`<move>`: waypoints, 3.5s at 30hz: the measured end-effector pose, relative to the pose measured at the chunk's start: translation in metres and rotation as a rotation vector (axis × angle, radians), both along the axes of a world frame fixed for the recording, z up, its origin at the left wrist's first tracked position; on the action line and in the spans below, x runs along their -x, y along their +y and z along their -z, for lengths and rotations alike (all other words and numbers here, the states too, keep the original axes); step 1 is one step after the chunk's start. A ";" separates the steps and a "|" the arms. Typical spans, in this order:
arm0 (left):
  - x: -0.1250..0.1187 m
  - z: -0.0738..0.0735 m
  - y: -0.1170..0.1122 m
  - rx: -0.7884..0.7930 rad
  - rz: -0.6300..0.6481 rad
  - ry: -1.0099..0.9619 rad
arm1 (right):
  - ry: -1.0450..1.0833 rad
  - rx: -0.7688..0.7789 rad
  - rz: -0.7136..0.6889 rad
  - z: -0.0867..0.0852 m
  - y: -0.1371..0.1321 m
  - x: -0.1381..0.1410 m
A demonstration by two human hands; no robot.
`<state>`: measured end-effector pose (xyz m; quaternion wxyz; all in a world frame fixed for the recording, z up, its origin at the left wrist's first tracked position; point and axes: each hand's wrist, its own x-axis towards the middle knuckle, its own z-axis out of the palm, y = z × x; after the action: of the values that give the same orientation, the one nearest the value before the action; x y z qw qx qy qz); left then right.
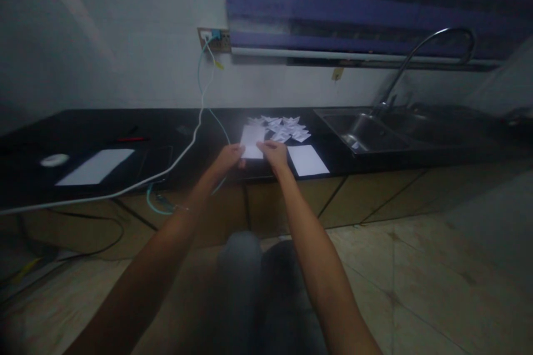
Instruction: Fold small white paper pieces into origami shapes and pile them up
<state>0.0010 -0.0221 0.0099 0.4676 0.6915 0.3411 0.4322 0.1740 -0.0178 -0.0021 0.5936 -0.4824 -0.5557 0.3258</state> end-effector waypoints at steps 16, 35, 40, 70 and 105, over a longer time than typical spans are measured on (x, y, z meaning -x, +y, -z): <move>-0.001 -0.003 -0.006 0.060 -0.058 -0.034 | 0.019 -0.019 -0.031 0.008 0.001 0.001; -0.009 -0.016 -0.013 0.174 -0.163 -0.143 | 0.026 0.049 -0.101 0.005 -0.010 0.002; -0.008 -0.011 -0.010 0.171 -0.153 -0.166 | 0.033 0.078 -0.117 0.005 -0.012 0.002; -0.003 -0.004 -0.001 0.294 -0.202 -0.221 | 0.021 0.156 -0.239 -0.011 -0.020 0.000; -0.005 0.019 0.011 0.264 -0.130 -0.175 | 0.112 0.225 -0.240 -0.006 -0.015 -0.001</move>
<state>0.0058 -0.0109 -0.0096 0.5533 0.5602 0.3969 0.4716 0.1754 -0.0327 0.0035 0.5226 -0.4573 -0.5353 0.4809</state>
